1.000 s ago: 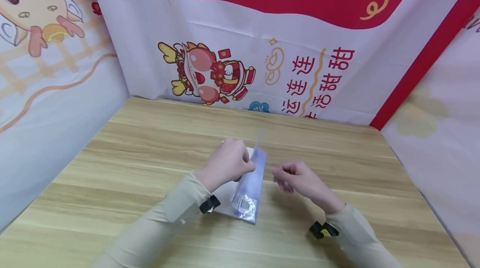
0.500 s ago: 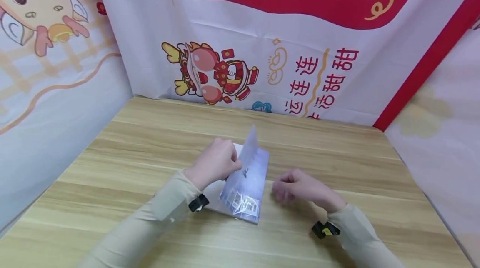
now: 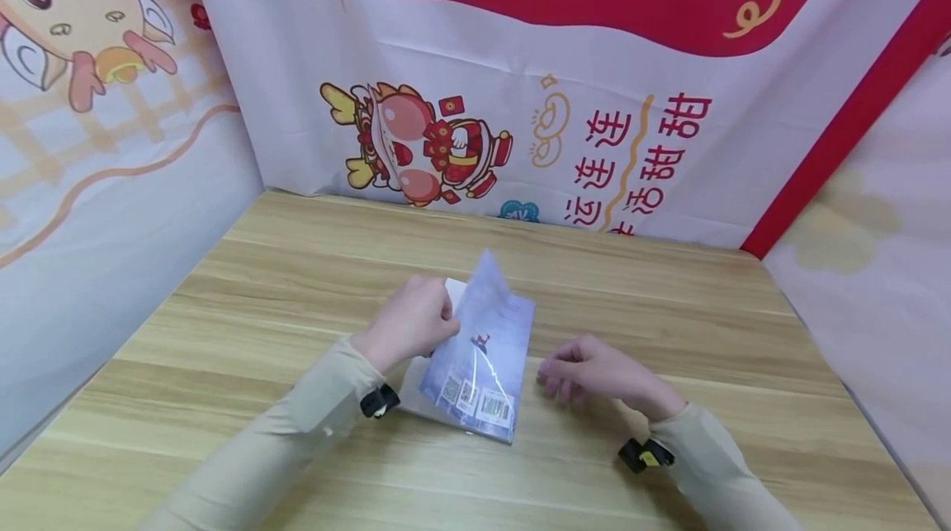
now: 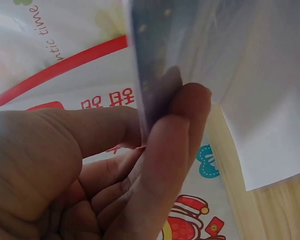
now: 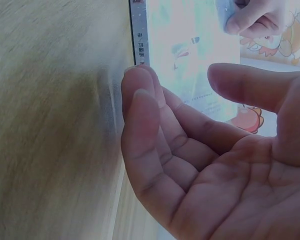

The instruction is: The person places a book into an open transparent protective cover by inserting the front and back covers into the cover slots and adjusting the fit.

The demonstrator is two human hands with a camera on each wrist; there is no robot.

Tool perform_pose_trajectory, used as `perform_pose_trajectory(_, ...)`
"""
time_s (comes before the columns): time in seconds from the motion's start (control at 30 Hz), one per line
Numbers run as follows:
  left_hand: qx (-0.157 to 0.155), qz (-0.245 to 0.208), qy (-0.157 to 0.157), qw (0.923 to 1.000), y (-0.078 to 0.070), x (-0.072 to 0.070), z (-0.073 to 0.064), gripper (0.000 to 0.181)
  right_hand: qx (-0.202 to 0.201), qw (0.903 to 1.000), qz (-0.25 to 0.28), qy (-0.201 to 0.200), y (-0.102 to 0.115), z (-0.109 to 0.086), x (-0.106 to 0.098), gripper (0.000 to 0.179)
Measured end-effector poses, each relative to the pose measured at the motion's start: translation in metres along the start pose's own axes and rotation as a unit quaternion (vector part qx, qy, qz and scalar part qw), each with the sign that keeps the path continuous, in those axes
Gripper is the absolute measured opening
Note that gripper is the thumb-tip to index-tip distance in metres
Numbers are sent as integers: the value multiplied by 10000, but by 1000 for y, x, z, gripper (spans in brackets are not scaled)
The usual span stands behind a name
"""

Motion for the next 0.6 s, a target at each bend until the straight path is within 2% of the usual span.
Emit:
perform_pose_trajectory(0.23,-243,-321,4,9992,15,5,0,32,7,10000,-27,22,3,-1,1,27)
perform_pose_trajectory(0.4,-248,-327,-23,9992,24,8,0,35,52,10000,-5,5,5,-2,1,26)
perform_pose_trajectory(0.6,-397,-583,144,9974,29,11,-2,31,23,10000,40,-7,6,-2,2,27)
Point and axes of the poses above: each hand's wrist, its own z-axis towards the middle knuckle, its own x-axis out of the palm, y = z × x, the point moved 7 cm from there along z, towards the middle knuckle, and after that the axes turned 4 degrees about -y, right-handed, at the moved point
